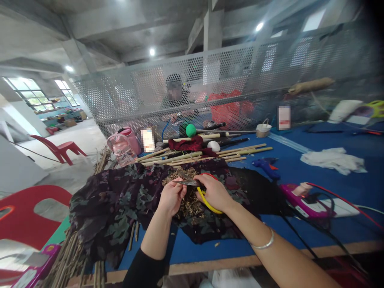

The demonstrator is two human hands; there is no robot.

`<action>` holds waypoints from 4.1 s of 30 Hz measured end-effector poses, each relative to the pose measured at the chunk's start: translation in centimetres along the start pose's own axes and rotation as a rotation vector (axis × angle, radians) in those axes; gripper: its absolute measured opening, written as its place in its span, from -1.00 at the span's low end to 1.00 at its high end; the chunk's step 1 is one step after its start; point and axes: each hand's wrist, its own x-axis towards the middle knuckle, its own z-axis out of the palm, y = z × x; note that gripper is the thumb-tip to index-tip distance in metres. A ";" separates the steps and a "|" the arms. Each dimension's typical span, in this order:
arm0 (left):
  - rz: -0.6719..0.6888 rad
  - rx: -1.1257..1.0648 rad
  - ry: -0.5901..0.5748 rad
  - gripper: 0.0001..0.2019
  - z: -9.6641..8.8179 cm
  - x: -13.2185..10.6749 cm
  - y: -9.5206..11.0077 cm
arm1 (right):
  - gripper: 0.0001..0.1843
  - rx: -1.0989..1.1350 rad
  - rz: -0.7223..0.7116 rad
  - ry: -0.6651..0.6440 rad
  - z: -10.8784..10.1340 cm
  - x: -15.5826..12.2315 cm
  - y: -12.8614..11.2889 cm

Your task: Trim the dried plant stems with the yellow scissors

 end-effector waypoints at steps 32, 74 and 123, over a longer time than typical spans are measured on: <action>0.124 0.076 -0.033 -0.70 -0.7 0.2 -1.1 | -0.54 -0.049 -0.008 0.008 0.7 -0.1 0.4; 0.219 0.025 0.084 -0.64 -0.6 0.2 -1.1 | -0.54 -0.072 0.018 -0.030 0.8 -0.2 0.4; 0.229 1.631 0.022 -0.90 -4.5 -5.2 -0.1 | -0.70 -0.020 0.079 0.053 0.2 0.2 1.7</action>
